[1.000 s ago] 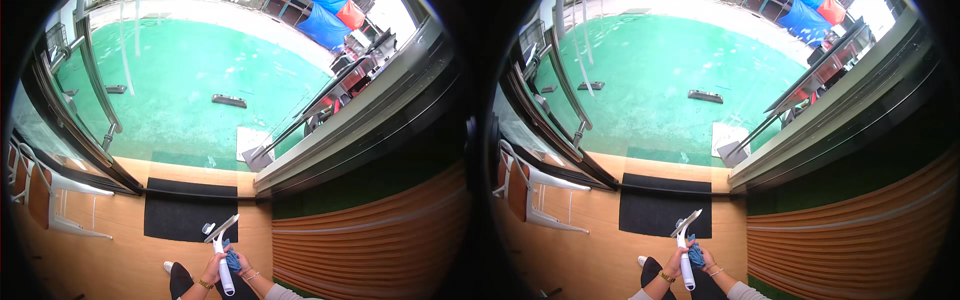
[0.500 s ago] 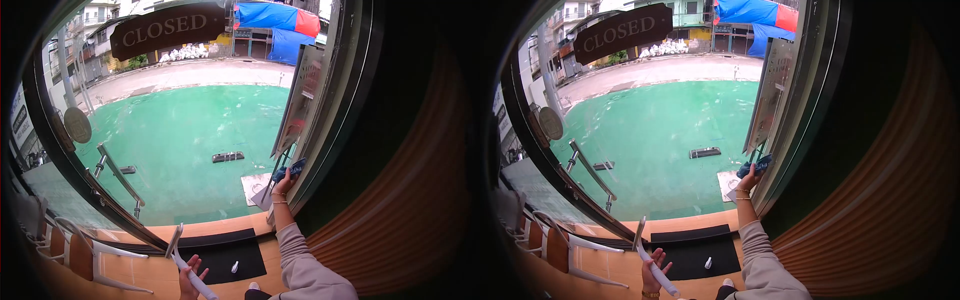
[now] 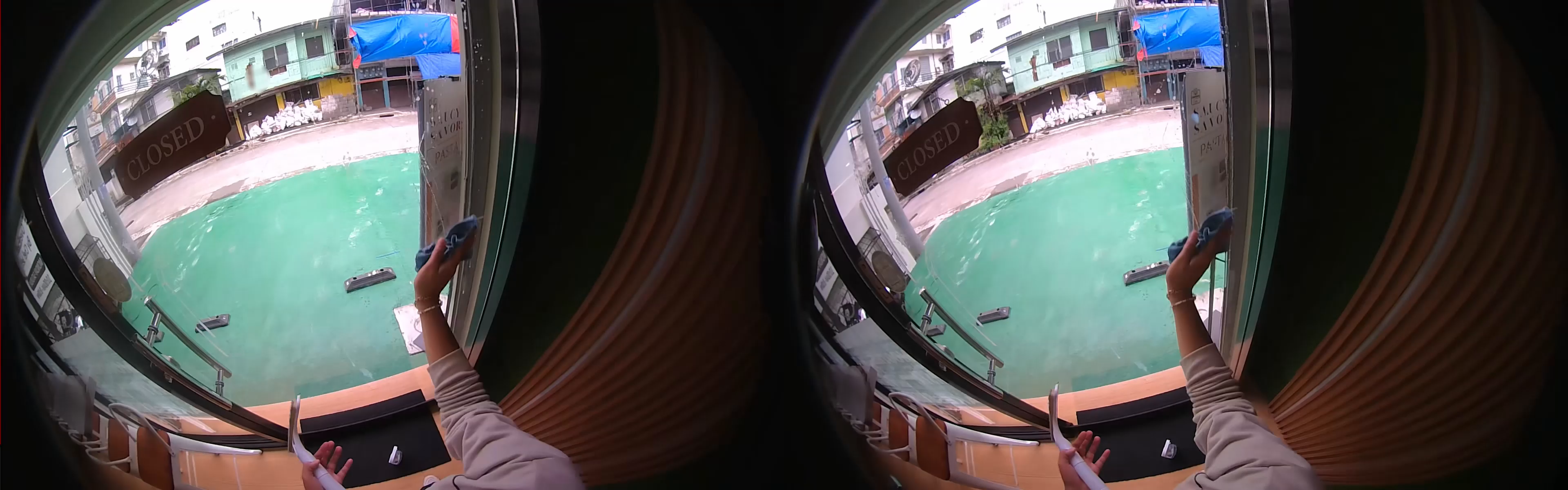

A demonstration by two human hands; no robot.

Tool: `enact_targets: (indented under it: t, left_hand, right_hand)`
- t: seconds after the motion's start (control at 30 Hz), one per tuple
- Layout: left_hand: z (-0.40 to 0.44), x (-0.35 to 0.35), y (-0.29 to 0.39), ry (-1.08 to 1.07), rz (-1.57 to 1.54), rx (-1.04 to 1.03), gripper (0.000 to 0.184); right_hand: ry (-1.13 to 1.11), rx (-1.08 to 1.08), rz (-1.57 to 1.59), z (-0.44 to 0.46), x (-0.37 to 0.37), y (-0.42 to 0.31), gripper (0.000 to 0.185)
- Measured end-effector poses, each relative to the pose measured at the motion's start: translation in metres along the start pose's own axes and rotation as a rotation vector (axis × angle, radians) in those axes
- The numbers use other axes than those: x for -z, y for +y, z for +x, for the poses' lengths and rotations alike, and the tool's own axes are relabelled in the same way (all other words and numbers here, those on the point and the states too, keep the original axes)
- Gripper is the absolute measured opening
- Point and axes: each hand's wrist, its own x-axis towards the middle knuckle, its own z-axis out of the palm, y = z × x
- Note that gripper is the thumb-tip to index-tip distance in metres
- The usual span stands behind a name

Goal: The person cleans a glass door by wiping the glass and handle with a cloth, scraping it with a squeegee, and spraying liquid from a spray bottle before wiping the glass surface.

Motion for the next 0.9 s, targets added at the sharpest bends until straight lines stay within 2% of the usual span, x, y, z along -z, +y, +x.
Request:
enact_targets:
  t: [0.03, 0.07, 0.1, 0.17, 0.2, 0.3, 0.4, 0.43, 0.47, 0.5, 0.57, 0.63, 0.7, 0.77, 0.83, 0.87, 0.9]
  left_hand:
    - [-0.002, -0.009, -0.001, -0.034, 0.025, -0.01, 0.052]
    - [0.012, 0.003, -0.005, -0.09, -0.038, 0.065, 0.053]
    - [0.014, 0.006, -0.007, -0.138, -0.033, 0.068, 0.053]
    - [0.016, 0.01, -0.011, -0.235, -0.028, 0.08, 0.053]
    - [0.02, 0.016, -0.013, -0.285, -0.057, 0.083, 0.052]
    - [0.008, 0.005, -0.006, -0.209, -0.06, 0.027, 0.051]
    - [0.01, 0.009, -0.006, -0.179, -0.074, -0.002, 0.049]
    - [0.01, 0.004, -0.008, -0.161, -0.059, -0.026, 0.048]
    - [0.017, 0.005, -0.007, -0.125, -0.112, 0.045, 0.047]
    - [0.022, 0.005, -0.01, -0.161, -0.121, 0.045, 0.047]
    - [0.026, 0.005, -0.016, -0.221, -0.144, 0.028, 0.047]
    - [0.02, -0.01, -0.011, -0.303, -0.119, 0.026, 0.047]
    - [0.019, -0.008, -0.008, -0.387, -0.145, 0.058, 0.048]
    - [0.02, 0.0, -0.007, -0.496, -0.183, 0.024, 0.048]
    - [0.012, 0.005, -0.005, -0.522, -0.183, -0.033, 0.048]
    - [0.008, 0.005, -0.003, -0.474, -0.171, -0.019, 0.046]
    - [0.009, 0.008, -0.009, -0.47, -0.18, -0.036, 0.046]
  right_hand:
    - [0.048, -0.143, -0.026, -0.037, 0.022, 0.044, 0.064]
    - [0.112, -0.271, -0.023, -0.068, 0.037, 0.081, 0.065]
    - [0.154, -0.449, 0.047, -0.083, 0.045, 0.081, 0.067]
    - [0.176, -0.417, -0.02, -0.064, 0.032, 0.075, 0.063]
    - [0.136, -0.278, -0.022, -0.034, 0.019, 0.052, 0.063]
    - [0.019, 0.19, -0.102, 0.105, -0.038, -0.036, 0.061]
    - [0.061, 0.486, -0.063, 0.249, -0.102, -0.142, 0.052]
    - [0.127, 0.61, -0.105, 0.282, -0.12, -0.169, 0.045]
    - [0.065, 0.65, -0.153, 0.296, -0.128, -0.191, 0.039]
    - [0.064, 0.759, -0.182, 0.29, -0.133, -0.201, 0.037]
    - [-0.149, 1.002, 0.001, 0.241, -0.123, -0.195, 0.037]
    - [-0.549, 1.22, -0.117, 0.163, -0.078, -0.167, 0.04]
    - [-0.928, 1.3, -0.216, 0.139, -0.041, -0.127, 0.041]
    - [-0.589, 1.247, -0.307, 0.185, -0.047, -0.135, 0.044]
    - [-0.06, 0.941, -0.136, 0.264, -0.099, -0.155, 0.039]
    - [-0.046, 0.777, -0.03, 0.298, -0.12, -0.179, 0.032]
    - [-0.056, 0.695, -0.147, 0.314, -0.14, -0.208, 0.029]
